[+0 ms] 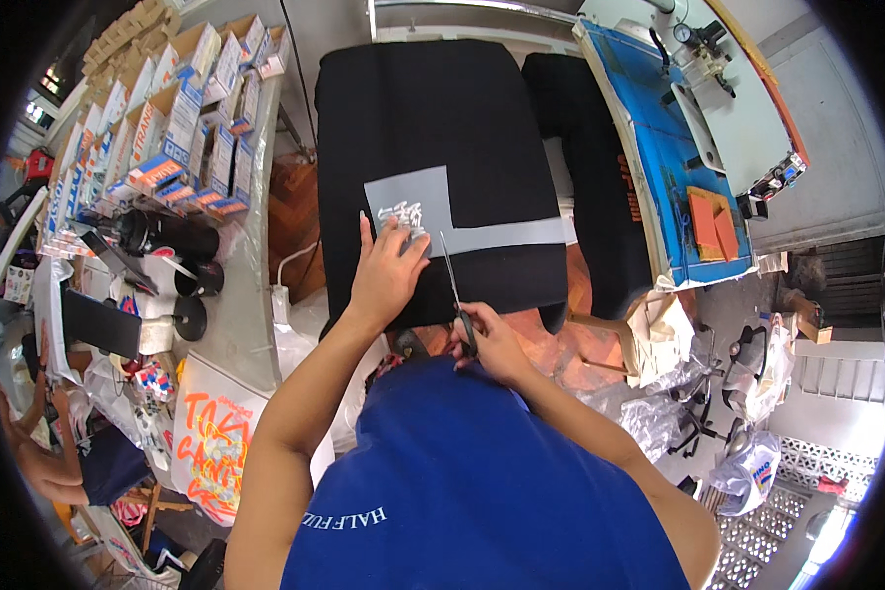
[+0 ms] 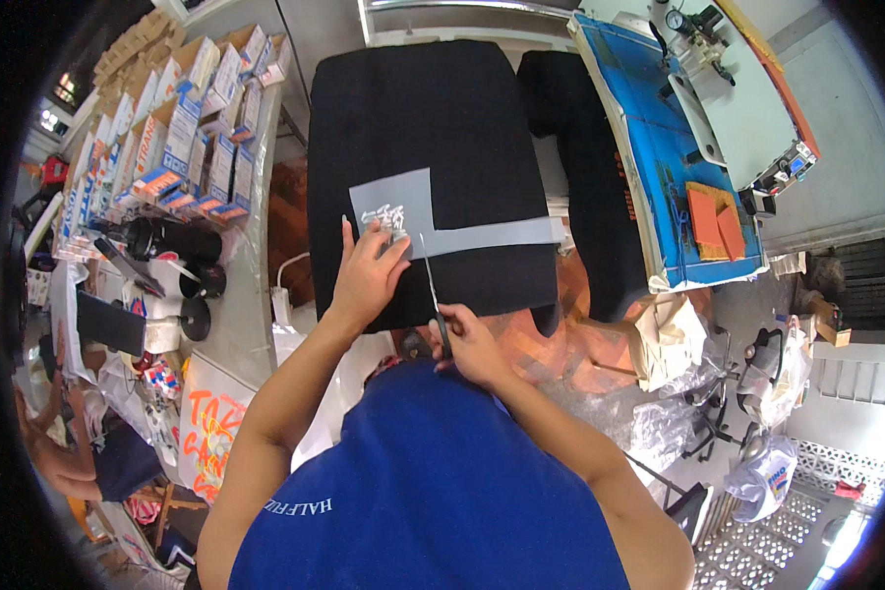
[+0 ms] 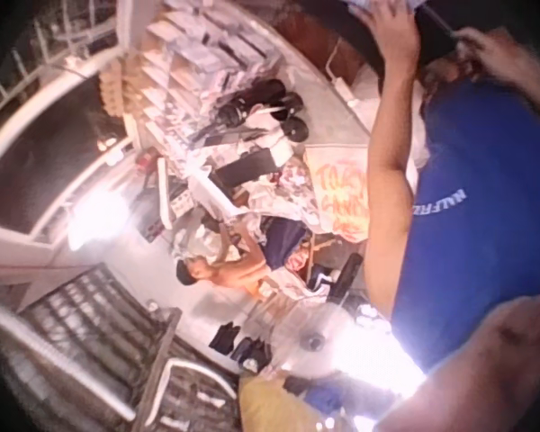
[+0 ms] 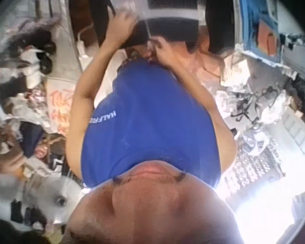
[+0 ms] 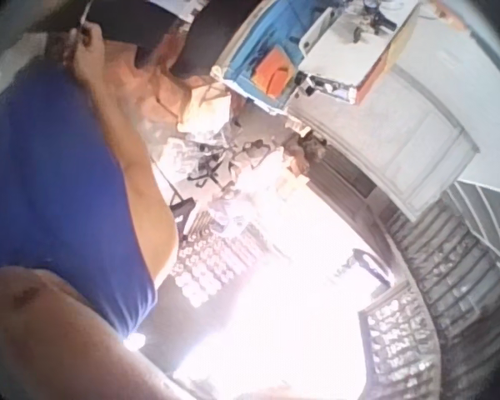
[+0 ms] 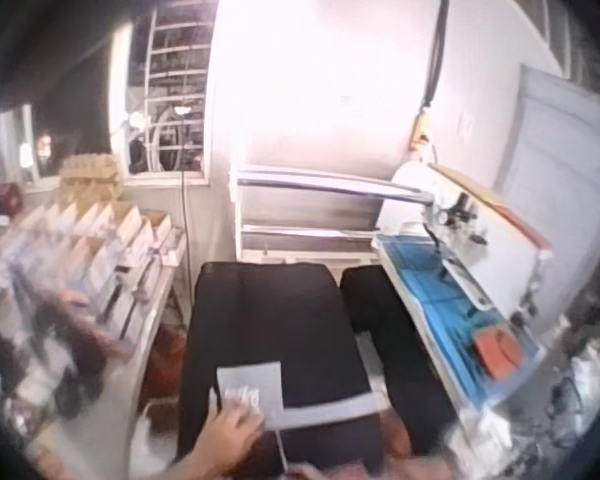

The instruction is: The person places black t-shirts on a heat press, aligns and cuts transfer designs with scissors, and presses them onto the shirts. They handle multiple shirts and transfer sheets, smoothing each design before pressing and stacking finished shirts.

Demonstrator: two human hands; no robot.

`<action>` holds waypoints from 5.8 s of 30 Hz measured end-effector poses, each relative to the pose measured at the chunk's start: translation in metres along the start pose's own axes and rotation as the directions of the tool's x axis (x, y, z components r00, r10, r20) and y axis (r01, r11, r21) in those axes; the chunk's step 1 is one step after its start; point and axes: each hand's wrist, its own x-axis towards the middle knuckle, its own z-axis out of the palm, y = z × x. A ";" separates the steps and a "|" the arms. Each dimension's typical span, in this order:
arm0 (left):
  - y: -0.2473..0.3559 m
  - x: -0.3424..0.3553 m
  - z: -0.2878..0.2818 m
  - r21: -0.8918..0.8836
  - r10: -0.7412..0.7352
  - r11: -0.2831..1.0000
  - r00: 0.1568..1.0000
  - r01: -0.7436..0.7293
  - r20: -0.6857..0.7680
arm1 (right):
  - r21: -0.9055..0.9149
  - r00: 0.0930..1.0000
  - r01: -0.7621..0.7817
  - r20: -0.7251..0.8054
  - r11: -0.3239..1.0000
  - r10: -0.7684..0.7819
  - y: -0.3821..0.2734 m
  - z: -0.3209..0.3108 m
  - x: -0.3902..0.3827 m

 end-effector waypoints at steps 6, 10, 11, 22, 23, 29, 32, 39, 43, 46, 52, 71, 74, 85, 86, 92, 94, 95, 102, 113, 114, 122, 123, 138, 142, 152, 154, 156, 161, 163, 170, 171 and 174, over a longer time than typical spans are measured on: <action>0.003 -0.008 0.010 -0.047 0.059 0.996 0.980 -0.069 -0.191 | -0.039 0.999 0.024 -0.035 0.999 -0.026 -0.005 0.007 0.009; 0.005 -0.009 0.013 -0.077 0.041 0.995 0.975 -0.059 -0.217 | 0.005 0.999 0.031 -0.034 1.000 -0.030 -0.011 0.014 0.012; 0.007 -0.009 0.012 -0.083 0.037 0.995 0.976 -0.056 -0.216 | 0.002 0.999 0.035 -0.033 0.999 -0.035 -0.012 0.014 0.013; 0.007 -0.008 0.012 -0.089 0.012 0.996 0.977 -0.032 -0.215 | -0.055 0.999 0.047 0.002 0.997 -0.047 -0.004 0.017 0.018; 0.007 -0.008 0.013 -0.096 0.007 0.995 0.975 -0.029 -0.222 | -0.057 0.998 0.052 -0.016 0.997 -0.053 -0.006 0.018 0.020; 0.010 -0.016 0.015 -0.235 -0.054 0.972 0.967 -0.006 -0.249 | 0.017 0.995 0.045 -0.091 0.999 -0.044 -0.028 0.026 0.041; 0.010 -0.015 0.017 -0.263 -0.071 0.965 0.963 0.000 -0.260 | -0.015 0.990 0.096 -0.098 0.995 -0.097 -0.017 0.023 0.048; 0.011 -0.016 0.016 -0.253 -0.073 0.967 0.962 0.004 -0.265 | -0.067 0.989 0.064 -0.127 0.996 -0.072 -0.022 0.027 0.045; 0.015 -0.020 0.009 -0.272 -0.085 0.962 0.956 0.006 -0.280 | -0.079 0.987 0.038 -0.151 0.996 -0.050 -0.041 0.032 0.048; 0.018 -0.033 0.006 -0.280 -0.097 0.960 0.957 0.017 -0.273 | -0.055 0.989 0.032 -0.146 0.998 -0.040 -0.063 0.034 0.067; 0.030 -0.031 -0.025 -0.202 -0.189 0.968 0.962 0.149 -0.195 | -0.191 0.978 0.143 -0.124 0.971 -0.168 -0.072 0.019 0.049; -0.020 -0.033 -0.012 -0.101 -0.077 0.994 0.960 0.052 -0.268 | -0.133 0.988 0.004 0.156 0.991 0.017 0.001 -0.017 -0.015; -0.011 -0.031 -0.002 -0.139 -0.098 0.988 0.955 0.061 -0.278 | -0.068 0.992 0.023 0.124 0.997 -0.015 0.001 0.004 0.004; -0.003 -0.032 -0.004 -0.136 -0.087 0.989 0.960 0.052 -0.266 | -0.098 0.997 0.054 0.059 0.994 -0.048 -0.004 0.026 0.016; -0.003 -0.032 -0.003 -0.131 -0.086 0.990 0.961 0.053 -0.264 | -0.101 0.997 0.055 0.056 0.993 -0.050 -0.003 0.026 0.017; -0.002 -0.031 -0.003 -0.121 -0.092 0.991 0.965 0.064 -0.247 | -0.103 0.997 0.064 0.051 0.993 -0.059 -0.001 0.026 0.016; -0.003 -0.031 -0.002 -0.117 -0.078 0.992 0.960 0.047 -0.268 | -0.101 0.997 0.051 0.063 0.994 -0.045 0.004 0.023 0.018; -0.003 -0.031 -0.001 -0.120 -0.076 0.992 0.961 0.045 -0.267 | -0.100 0.997 0.044 0.069 0.994 -0.038 0.006 0.022 0.017; -0.005 -0.036 0.002 -0.200 -0.083 0.979 0.957 0.028 -0.278 | -0.099 0.999 0.036 0.015 0.994 -0.035 -0.006 0.030 0.022; 0.002 -0.045 -0.009 -0.331 -0.096 0.944 0.945 -0.013 -0.311 | 0.074 1.000 -0.016 -0.009 0.997 0.017 -0.018 0.028 0.027; 0.010 -0.046 -0.022 -0.343 -0.065 0.938 0.943 -0.053 -0.325 | 0.171 0.999 -0.036 -0.031 0.985 0.042 -0.023 0.028 0.026; 0.042 -0.060 -0.077 -0.395 -0.098 0.918 0.935 -0.047 -0.339 | 0.415 0.973 0.226 -0.142 0.881 -0.182 -0.068 0.036 0.022; 0.047 -0.058 -0.087 -0.503 -0.253 0.863 0.900 0.044 -0.356 | 0.428 0.953 0.296 -0.197 0.854 -0.231 -0.073 0.039 0.024; 0.019 0.033 -0.180 -0.985 -0.538 -0.161 0.831 0.067 0.144 | -0.019 0.838 0.455 0.347 0.891 -0.421 -0.091 0.053 -0.045; 0.023 0.035 -0.186 -0.983 -0.502 -0.157 0.850 0.094 0.161 | -0.086 0.829 0.506 0.321 0.858 -0.457 -0.096 0.066 -0.051; 0.022 0.033 -0.182 -0.993 -0.485 -0.107 0.869 0.052 0.097 | -0.043 0.776 0.598 0.284 0.801 -0.564 -0.095 0.074 -0.047; 0.020 0.032 -0.180 -0.994 -0.503 -0.090 0.859 0.055 0.093 | -0.058 0.779 0.596 0.285 0.801 -0.559 -0.095 0.075 -0.047; 0.022 0.032 -0.182 -0.993 -0.482 -0.109 0.871 0.048 0.095 | -0.053 0.781 0.592 0.282 0.804 -0.557 -0.095 0.076 -0.047; 0.026 0.031 -0.186 -0.992 -0.491 -0.113 0.865 0.056 0.105 | -0.067 0.801 0.572 0.262 0.818 -0.539 -0.094 0.077 -0.047; 0.024 0.030 -0.185 -0.993 -0.507 -0.092 0.855 0.074 0.111 | -0.094 0.825 0.539 0.257 0.837 -0.503 -0.093 0.077 -0.047; 0.023 0.027 -0.177 -0.993 -0.494 -0.073 0.861 0.093 0.118 | -0.083 0.871 0.467 0.213 0.880 -0.442 -0.091 0.080 -0.047; 0.026 0.027 -0.174 -0.992 -0.510 -0.051 0.851 0.114 0.124 | -0.073 0.865 0.479 0.207 0.875 -0.457 -0.091 0.080 -0.046; 0.036 0.023 -0.168 -0.988 -0.518 -0.018 0.843 0.156 0.143 | -0.033 0.851 0.505 0.184 0.863 -0.491 -0.091 0.078 -0.041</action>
